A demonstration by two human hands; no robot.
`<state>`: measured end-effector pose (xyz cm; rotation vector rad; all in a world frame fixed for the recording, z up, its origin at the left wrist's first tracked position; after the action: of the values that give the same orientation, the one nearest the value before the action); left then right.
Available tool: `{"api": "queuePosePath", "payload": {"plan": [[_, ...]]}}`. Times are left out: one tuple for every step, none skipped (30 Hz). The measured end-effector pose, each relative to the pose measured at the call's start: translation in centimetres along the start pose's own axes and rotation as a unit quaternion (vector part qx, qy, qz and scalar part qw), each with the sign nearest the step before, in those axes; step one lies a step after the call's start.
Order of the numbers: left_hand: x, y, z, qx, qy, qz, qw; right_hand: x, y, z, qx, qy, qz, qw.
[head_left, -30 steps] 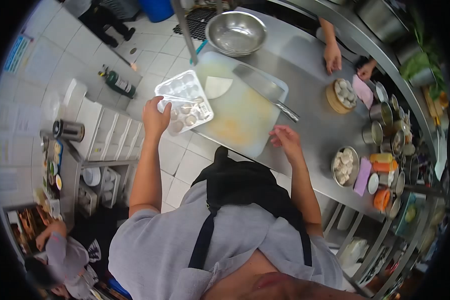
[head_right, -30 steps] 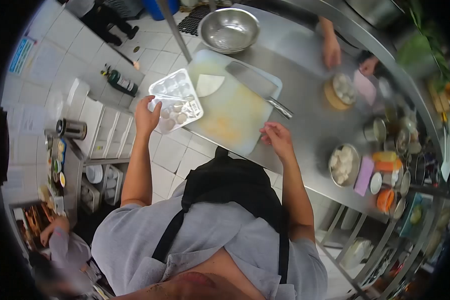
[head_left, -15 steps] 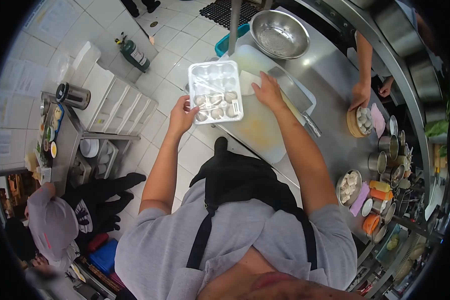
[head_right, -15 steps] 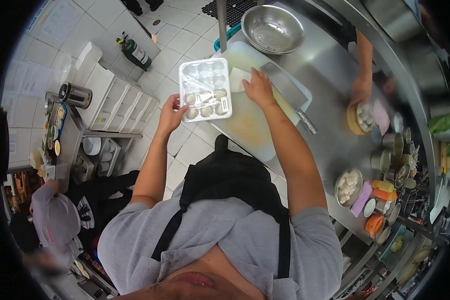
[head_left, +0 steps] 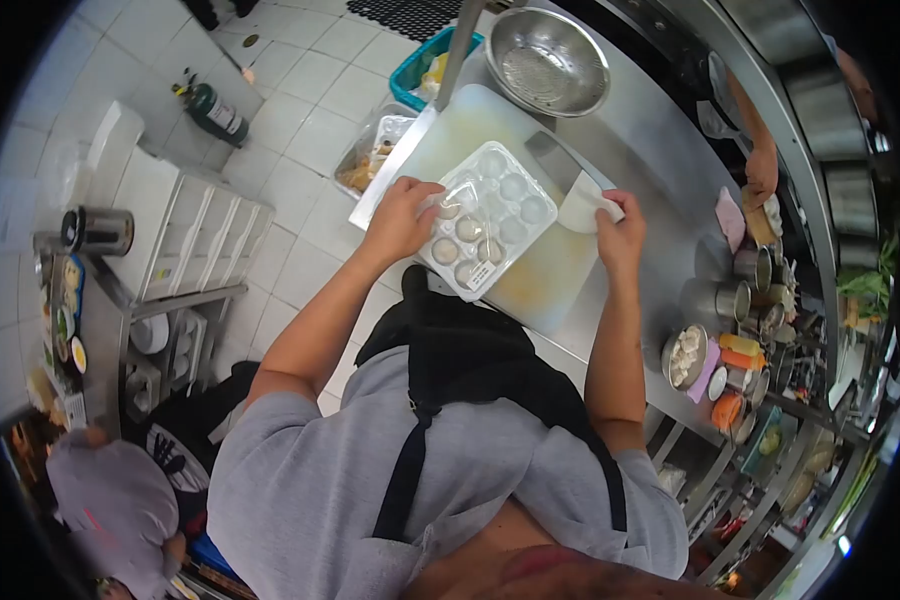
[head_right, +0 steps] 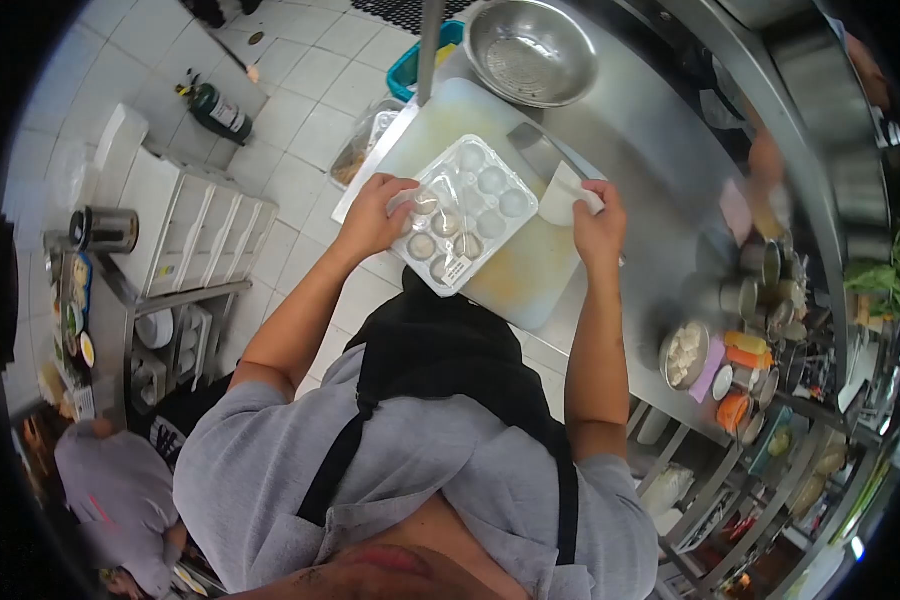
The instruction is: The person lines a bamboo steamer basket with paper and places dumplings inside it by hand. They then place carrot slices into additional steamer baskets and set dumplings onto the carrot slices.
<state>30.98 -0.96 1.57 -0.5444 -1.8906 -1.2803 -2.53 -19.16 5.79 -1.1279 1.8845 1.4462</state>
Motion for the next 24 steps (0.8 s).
{"api": "queuePosePath", "payload": {"plan": [[0.7, -0.8, -0.8, -0.007, -0.008, 0.007, 1.000, -0.2, 1.3, 0.3, 0.010, -0.002, 0.007, 1.000], [2.3, -1.1, -1.6, 0.006, -0.048, -0.041, 0.998, -1.5, 2.0, 0.6, -0.017, -0.058, -0.100, 0.993], [3.6, -1.6, -2.2, 0.020, -0.089, -0.088, 0.992, -2.7, 2.4, 1.0, -0.044, -0.111, -0.209, 0.971], [3.6, -2.9, -3.0, -0.007, -0.093, -0.093, 0.991, -4.0, 2.9, 1.2, -0.033, -0.112, -0.206, 0.972], [3.8, -4.0, -3.6, -0.012, -0.102, -0.089, 0.991, -5.0, 2.6, 1.7, -0.060, -0.161, -0.269, 0.948], [4.0, -5.3, -4.2, -0.032, -0.101, -0.106, 0.989, -5.6, 2.1, 2.3, -0.090, -0.206, -0.330, 0.917], [3.9, -6.2, -4.7, -0.049, -0.100, -0.123, 0.986, -5.3, 1.8, 2.6, -0.083, -0.203, -0.329, 0.919], [4.3, -6.3, -5.2, -0.048, -0.105, -0.120, 0.986, -4.1, 1.0, 2.9, -0.089, -0.213, -0.305, 0.924], [4.6, -6.3, -5.6, -0.081, -0.097, -0.076, 0.989, -3.4, 0.2, 3.3, -0.095, -0.223, -0.281, 0.928], [4.8, -6.2, -5.8, -0.115, -0.087, -0.032, 0.989, -2.7, -0.3, 3.8, -0.089, -0.234, -0.271, 0.929], [4.6, -5.6, -6.3, -0.117, -0.090, -0.031, 0.989, -2.4, -0.9, 4.1, -0.087, -0.234, -0.271, 0.930], [4.4, -5.2, -6.4, -0.161, -0.091, 0.052, 0.981, -2.0, -1.6, 4.5, -0.102, -0.239, -0.261, 0.930], [4.3, -4.8, -6.4, -0.204, -0.091, 0.135, 0.965, -1.7, -2.4, 5.0, -0.116, -0.243, -0.251, 0.930], [4.3, -3.9, -6.4, -0.208, -0.092, 0.134, 0.965, -1.6, -3.3, 5.5, -0.128, -0.235, -0.266, 0.926], [4.3, -3.0, -6.2, -0.212, -0.076, 0.152, 0.962, -1.3, -4.3, 5.9, -0.125, -0.238, -0.267, 0.925], [4.2, -2.5, -6.0, -0.217, -0.060, 0.170, 0.959, -1.2, -5.5, 6.1, -0.146, -0.216, -0.242, 0.935], [3.9, -2.4, -6.0, -0.221, -0.059, 0.169, 0.959, -1.4, -6.6, 6.2, -0.167, -0.193, -0.217, 0.942], [3.7, -2.3, -6.0, -0.219, -0.052, 0.176, 0.958, -2.1, -7.4, 6.3, -0.164, -0.197, -0.218, 0.942], [3.5, -2.3, -5.9, -0.217, -0.044, 0.183, 0.958, -2.8, -8.5, 6.6, -0.197, -0.190, -0.184, 0.944], [3.4, -2.5, -5.8, -0.221, -0.043, 0.184, 0.957, -3.3, -9.4, 6.8, -0.231, -0.182, -0.150, 0.944], [3.5, -2.6, -5.9, -0.205, -0.039, 0.206, 0.956, -3.2, -10.1, 6.9, -0.229, -0.186, -0.149, 0.944], [3.6, -2.8, -5.9, -0.189, -0.035, 0.227, 0.955, -3.1, -10.6, 6.9, -0.235, -0.167, -0.090, 0.953], [4.2, -3.3, -5.7, -0.191, -0.034, 0.229, 0.954, -3.7, -10.8, 6.9, -0.240, -0.146, -0.032, 0.959], [4.8, -3.2, -5.7, -0.125, -0.053, 0.154, 0.979, -5.1, -10.0, 6.6, -0.245, -0.130, 0.067, 0.958]]}}
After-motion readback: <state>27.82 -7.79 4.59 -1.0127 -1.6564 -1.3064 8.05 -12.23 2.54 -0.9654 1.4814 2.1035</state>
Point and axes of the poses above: each hand's wrist, its own z-axis away from the middle knuckle, its own y-axis out of the back of the hand, x = y × z, the point moved 6 cm from there along -z, towards the middle knuckle, and after that the axes turned 9 degrees about x, right-handed, at the moved point
